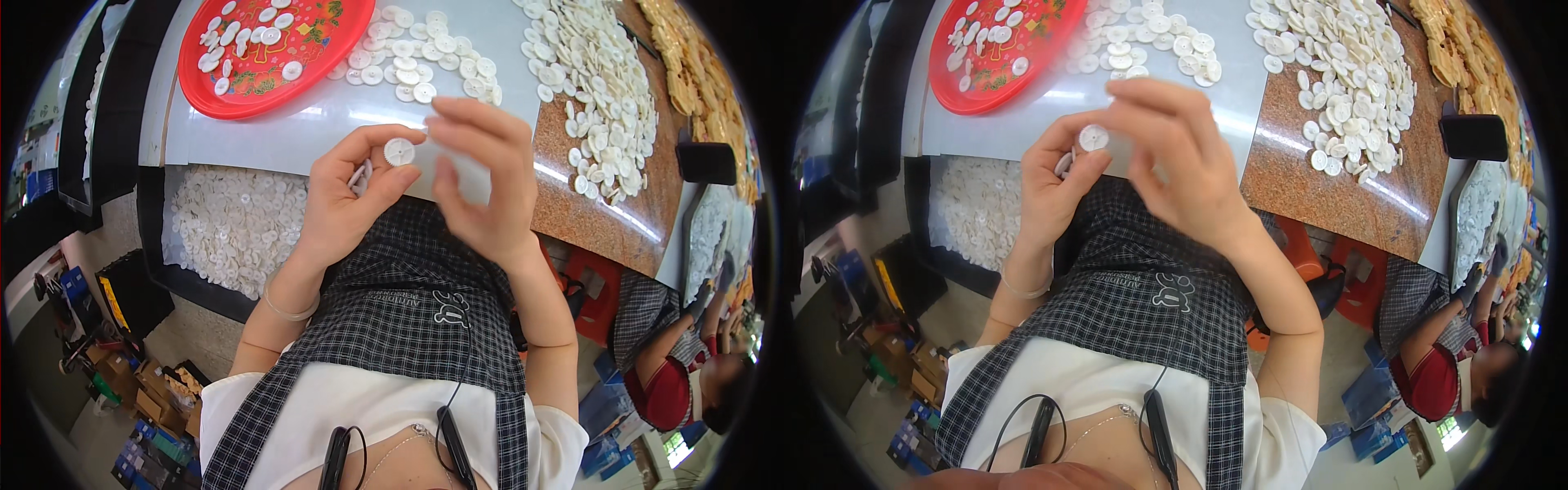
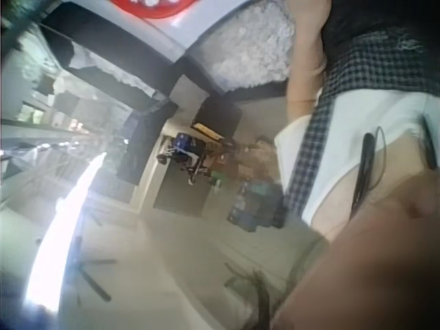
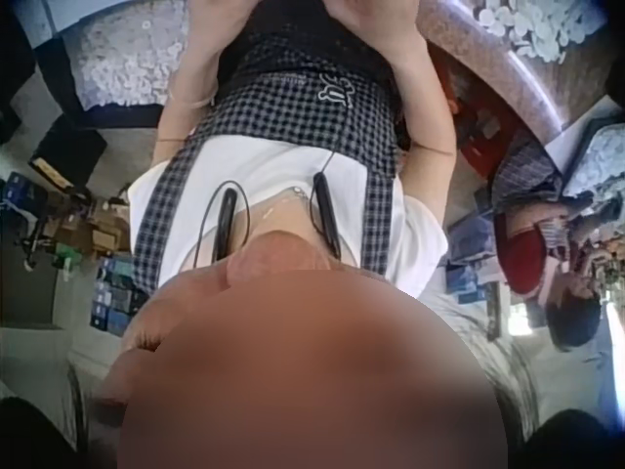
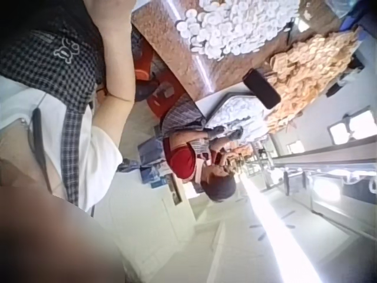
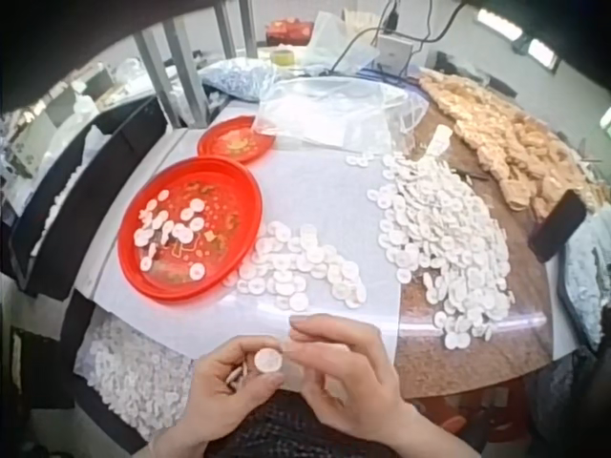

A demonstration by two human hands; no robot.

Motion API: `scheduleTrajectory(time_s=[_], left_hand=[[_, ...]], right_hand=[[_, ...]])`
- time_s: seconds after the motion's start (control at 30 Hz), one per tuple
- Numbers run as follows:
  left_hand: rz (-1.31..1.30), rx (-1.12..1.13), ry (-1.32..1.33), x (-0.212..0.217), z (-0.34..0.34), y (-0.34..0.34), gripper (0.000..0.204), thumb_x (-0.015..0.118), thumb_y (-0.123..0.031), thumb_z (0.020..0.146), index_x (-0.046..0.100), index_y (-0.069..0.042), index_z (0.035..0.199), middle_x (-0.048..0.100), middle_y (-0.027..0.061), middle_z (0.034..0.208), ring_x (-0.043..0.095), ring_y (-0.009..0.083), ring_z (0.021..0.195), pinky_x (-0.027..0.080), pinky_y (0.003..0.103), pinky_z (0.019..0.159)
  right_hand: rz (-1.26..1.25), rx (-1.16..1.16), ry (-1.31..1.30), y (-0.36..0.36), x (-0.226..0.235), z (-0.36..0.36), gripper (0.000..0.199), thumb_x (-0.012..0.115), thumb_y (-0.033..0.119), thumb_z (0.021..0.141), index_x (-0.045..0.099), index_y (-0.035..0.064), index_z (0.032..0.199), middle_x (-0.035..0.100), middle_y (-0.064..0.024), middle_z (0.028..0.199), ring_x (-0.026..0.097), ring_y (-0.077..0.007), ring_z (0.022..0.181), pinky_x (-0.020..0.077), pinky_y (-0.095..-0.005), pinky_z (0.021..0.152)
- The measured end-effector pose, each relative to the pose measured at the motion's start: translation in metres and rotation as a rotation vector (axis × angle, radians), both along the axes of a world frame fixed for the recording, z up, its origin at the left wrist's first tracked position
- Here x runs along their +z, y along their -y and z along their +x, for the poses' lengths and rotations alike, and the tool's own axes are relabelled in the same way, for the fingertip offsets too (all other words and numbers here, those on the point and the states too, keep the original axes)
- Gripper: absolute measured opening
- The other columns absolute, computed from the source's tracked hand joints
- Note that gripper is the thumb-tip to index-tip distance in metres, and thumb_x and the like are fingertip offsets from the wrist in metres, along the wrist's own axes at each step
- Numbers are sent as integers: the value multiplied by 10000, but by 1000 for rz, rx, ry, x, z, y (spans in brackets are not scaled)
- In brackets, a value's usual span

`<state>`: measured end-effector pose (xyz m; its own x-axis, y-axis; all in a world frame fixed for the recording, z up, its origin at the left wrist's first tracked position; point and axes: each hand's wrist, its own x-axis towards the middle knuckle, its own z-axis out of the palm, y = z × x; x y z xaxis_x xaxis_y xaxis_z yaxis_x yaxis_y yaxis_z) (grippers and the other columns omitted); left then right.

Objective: Sorting and inspecting small white round buttons at a factory workstation.

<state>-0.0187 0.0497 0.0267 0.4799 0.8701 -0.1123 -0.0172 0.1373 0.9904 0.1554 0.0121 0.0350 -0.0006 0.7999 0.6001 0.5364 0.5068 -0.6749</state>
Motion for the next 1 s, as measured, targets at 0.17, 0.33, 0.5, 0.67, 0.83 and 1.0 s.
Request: scheduleTrajectory(time_s=[0.17, 0.33, 0.5, 0.67, 0.83, 1.0], left_hand=[[106, -22, -29, 6, -4, -2, 309, 717, -21, 847, 668, -35, 1152, 401, -86, 684, 359, 5, 610, 327, 171, 616], [119, -25, -42, 8, -5, -3, 321, 728, -22, 837, 668, -33, 1152, 403, -84, 685, 360, 7, 613, 335, 174, 627], [92, -29, -26, 5, -5, -2, 309, 734, -44, 841, 672, -36, 1144, 405, -85, 685, 361, 11, 621, 331, 174, 630], [-21, -33, -16, 8, -5, -1, 309, 738, -73, 848, 664, -37, 1146, 413, -88, 695, 359, 11, 629, 311, 171, 625], [-199, 7, 123, 5, -3, 0, 302, 710, -71, 880, 615, -19, 1162, 478, -63, 764, 384, 8, 631, 305, 167, 566], [-615, -4, 451, 5, 7, 0, 354, 493, -317, 1033, 591, 11, 1125, 518, 1, 827, 426, 27, 610, 281, 181, 404]], right_hand=[[-138, -174, 261, -19, -18, 8, 311, 678, -51, 775, 659, 65, 1063, 667, -79, 1088, 617, -288, 995, 507, -366, 851], [-149, -186, 304, -16, -27, 5, 228, 715, 10, 772, 672, 68, 988, 676, -43, 1022, 618, -258, 894, 513, -345, 765], [-81, -230, 331, -15, -32, 4, 162, 708, 39, 750, 653, 73, 899, 653, -39, 949, 616, -225, 872, 507, -347, 751], [-162, -168, 263, -11, -27, 9, 207, 735, 3, 750, 661, 65, 932, 674, -40, 1006, 621, -230, 855, 514, -332, 726], [-221, -101, 17, -2, -14, 8, 405, 783, 4, 738, 605, 60, 1098, 668, -51, 1021, 623, -172, 863, 497, -298, 765], [-147, 9, -96, 2, -5, 2, 605, 817, -3, 725, 514, 46, 1247, 666, -62, 1024, 617, -133, 895, 486, -277, 801]])
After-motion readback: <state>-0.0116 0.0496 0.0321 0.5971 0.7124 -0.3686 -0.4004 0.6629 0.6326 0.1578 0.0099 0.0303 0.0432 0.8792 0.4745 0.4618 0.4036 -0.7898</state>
